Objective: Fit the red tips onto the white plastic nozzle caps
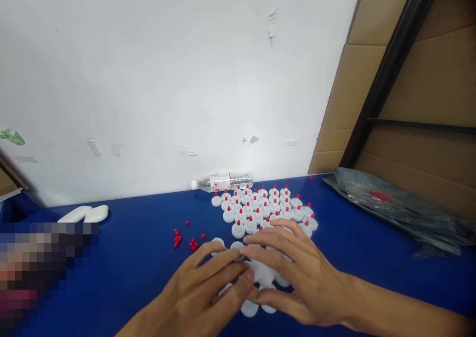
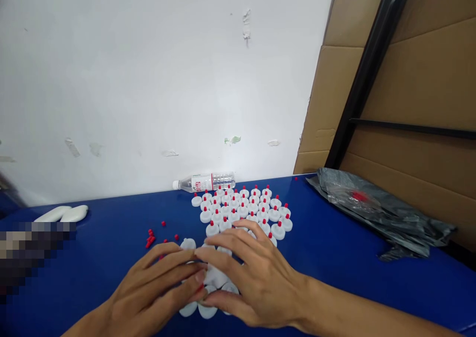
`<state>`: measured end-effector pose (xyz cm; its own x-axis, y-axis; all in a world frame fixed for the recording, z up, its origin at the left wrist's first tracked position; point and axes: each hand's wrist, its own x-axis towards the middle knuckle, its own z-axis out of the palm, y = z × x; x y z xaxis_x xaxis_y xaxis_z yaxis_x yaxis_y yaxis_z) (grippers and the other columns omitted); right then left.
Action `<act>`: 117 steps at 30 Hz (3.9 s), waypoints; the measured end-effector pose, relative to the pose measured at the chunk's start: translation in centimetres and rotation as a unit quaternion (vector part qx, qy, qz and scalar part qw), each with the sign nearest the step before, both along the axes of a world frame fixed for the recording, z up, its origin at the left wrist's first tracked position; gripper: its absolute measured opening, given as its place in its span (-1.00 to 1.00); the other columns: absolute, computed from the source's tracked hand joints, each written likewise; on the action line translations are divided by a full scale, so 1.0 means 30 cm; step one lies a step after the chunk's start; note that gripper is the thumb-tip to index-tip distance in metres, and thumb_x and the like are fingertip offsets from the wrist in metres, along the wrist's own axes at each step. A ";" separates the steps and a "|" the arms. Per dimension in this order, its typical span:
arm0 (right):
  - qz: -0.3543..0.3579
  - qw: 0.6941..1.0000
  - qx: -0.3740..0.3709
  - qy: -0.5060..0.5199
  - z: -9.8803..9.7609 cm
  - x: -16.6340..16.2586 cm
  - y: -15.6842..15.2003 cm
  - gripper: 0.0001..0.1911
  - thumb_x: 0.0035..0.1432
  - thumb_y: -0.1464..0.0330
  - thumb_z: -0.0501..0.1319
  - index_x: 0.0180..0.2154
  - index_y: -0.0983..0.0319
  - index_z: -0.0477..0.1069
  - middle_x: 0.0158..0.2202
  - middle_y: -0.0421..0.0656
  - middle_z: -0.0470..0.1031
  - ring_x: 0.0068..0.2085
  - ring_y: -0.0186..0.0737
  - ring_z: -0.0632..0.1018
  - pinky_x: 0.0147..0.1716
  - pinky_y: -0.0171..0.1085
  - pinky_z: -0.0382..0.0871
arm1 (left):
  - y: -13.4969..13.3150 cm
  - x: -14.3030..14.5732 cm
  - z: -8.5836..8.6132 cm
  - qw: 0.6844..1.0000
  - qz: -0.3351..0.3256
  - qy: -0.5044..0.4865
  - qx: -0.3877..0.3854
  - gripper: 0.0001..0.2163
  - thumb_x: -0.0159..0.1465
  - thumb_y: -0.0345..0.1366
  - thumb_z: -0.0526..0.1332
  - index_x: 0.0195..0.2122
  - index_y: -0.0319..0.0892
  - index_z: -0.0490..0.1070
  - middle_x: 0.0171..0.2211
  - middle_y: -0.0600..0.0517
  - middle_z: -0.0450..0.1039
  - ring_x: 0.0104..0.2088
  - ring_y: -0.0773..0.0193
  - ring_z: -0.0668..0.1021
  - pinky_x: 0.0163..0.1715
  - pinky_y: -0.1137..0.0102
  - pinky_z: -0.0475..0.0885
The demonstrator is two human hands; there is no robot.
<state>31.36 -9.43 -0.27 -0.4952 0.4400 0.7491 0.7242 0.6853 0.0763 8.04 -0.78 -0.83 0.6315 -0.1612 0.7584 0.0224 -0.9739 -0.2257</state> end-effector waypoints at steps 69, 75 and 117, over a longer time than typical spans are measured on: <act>-0.061 0.996 -0.063 0.011 0.017 0.080 0.059 -0.84 0.48 0.39 0.18 -0.06 0.21 0.55 -0.14 -0.17 0.64 -0.14 -0.19 0.58 0.11 -0.05 0.20 | 0.231 -0.082 -0.035 0.934 0.244 0.201 -0.167 -0.77 0.53 -0.39 -0.03 -0.16 -0.16 0.42 -0.09 -0.09 0.45 -0.07 0.01 0.43 -0.13 0.11 0.36; -0.085 0.984 -0.154 -0.008 0.000 0.087 0.076 -0.68 0.55 0.25 0.09 -0.13 0.15 0.61 -0.11 -0.21 0.68 -0.07 -0.13 0.60 0.24 0.05 0.09 | 0.227 -0.078 -0.032 0.940 0.236 0.186 -0.159 -0.77 0.53 -0.39 -0.02 -0.16 -0.16 0.42 -0.09 -0.09 0.46 -0.05 0.00 0.43 -0.13 0.11 0.36; 0.143 0.989 -0.041 -0.017 0.036 0.009 0.001 -0.89 0.51 0.38 0.16 -0.14 0.25 0.43 -0.15 -0.04 0.67 -0.05 -0.27 0.67 0.16 -0.18 0.48 | -0.013 0.006 0.059 0.975 0.130 0.046 0.175 -0.77 0.35 -0.51 0.20 -0.12 -0.02 0.50 -0.35 0.01 0.60 -0.13 0.06 0.50 0.00 0.14 0.36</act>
